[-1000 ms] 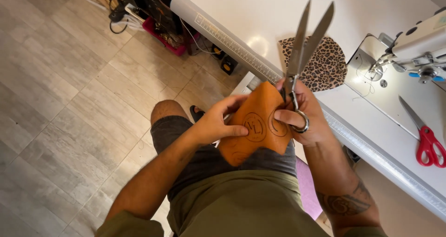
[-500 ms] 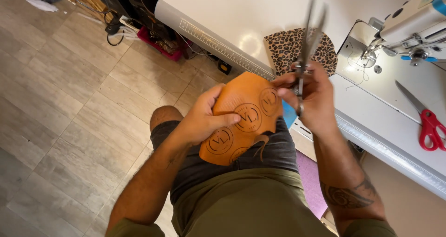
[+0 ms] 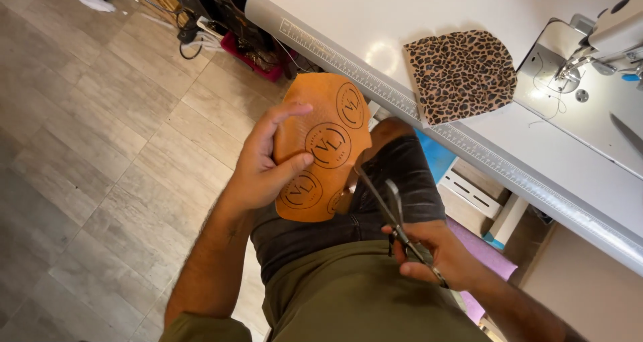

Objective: The person retrieves a leather sheet, cuts out a circular logo patch using scissors, and then positions the patch onto a leopard print beanie at a sewing station.

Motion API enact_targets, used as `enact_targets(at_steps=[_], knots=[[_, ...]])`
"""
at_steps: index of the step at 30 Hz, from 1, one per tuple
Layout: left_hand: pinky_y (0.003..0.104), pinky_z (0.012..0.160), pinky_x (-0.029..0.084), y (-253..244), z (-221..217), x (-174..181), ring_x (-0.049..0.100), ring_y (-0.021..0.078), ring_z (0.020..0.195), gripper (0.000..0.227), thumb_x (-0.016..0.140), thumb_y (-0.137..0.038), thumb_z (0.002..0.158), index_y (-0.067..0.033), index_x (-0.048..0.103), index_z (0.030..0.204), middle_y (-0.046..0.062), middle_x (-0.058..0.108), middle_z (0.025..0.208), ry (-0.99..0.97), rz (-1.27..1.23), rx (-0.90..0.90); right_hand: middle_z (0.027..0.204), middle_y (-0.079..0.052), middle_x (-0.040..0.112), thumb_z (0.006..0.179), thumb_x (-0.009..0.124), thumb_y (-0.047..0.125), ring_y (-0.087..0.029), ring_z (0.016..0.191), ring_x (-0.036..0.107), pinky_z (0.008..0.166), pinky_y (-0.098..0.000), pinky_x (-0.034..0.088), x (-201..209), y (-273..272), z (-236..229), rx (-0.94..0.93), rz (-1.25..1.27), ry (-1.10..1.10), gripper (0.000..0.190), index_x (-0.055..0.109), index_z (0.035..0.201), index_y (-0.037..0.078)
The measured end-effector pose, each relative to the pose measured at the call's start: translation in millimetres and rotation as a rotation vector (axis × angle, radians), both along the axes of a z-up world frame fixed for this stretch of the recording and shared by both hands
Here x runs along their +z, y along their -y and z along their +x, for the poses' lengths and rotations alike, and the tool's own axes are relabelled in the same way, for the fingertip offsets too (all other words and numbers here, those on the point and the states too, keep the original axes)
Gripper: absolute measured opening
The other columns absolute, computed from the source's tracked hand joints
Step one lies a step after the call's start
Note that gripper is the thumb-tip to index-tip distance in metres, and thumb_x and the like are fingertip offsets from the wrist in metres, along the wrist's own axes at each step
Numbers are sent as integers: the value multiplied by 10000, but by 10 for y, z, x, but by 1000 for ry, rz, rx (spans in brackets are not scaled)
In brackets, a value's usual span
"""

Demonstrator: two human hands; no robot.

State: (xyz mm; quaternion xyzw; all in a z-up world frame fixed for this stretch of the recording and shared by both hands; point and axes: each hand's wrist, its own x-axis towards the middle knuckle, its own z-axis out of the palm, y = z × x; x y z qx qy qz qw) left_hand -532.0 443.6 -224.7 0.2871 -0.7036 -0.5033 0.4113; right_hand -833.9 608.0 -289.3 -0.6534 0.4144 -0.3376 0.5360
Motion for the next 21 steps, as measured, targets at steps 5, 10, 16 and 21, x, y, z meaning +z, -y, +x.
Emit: enact_targets(at_steps=[5, 10, 16, 21], knots=[[406, 1330, 299, -154, -97, 115, 436, 261, 1516, 566, 645, -50, 995, -58, 408, 1510, 121, 488, 1557, 93, -143, -54, 754, 30, 712, 849, 726, 572, -86, 638, 656, 582, -239, 541, 133, 168, 121, -15, 34, -5, 600, 713, 1154, 55], [391, 1300, 296, -225, -211, 411, 406, 276, 1543, 761, 762, -74, 893, -75, 380, 1550, 161, 426, 1634, 236, -108, 26, 692, 43, 649, 880, 665, 552, -89, 565, 582, 537, -238, 454, 430, 422, 259, -136, -194, -83, 530, 707, 1117, 80], [206, 871, 543, -210, -261, 401, 668, 62, 973, 513, 861, -164, 854, -148, 665, 1328, 15, 751, 1212, 215, -81, 165, 673, 26, 605, 899, 658, 513, -115, 557, 546, 542, -245, 421, 638, 551, 349, -98, -263, -53, 431, 655, 775, 100], [276, 1043, 539, -230, -266, 464, 685, 148, 1182, 581, 878, -144, 849, -114, 619, 1368, 65, 710, 1341, 208, -136, 168, 723, 29, 667, 868, 691, 502, -98, 604, 607, 549, -239, 462, 507, 514, 313, -108, -230, -72, 508, 705, 1096, 48]])
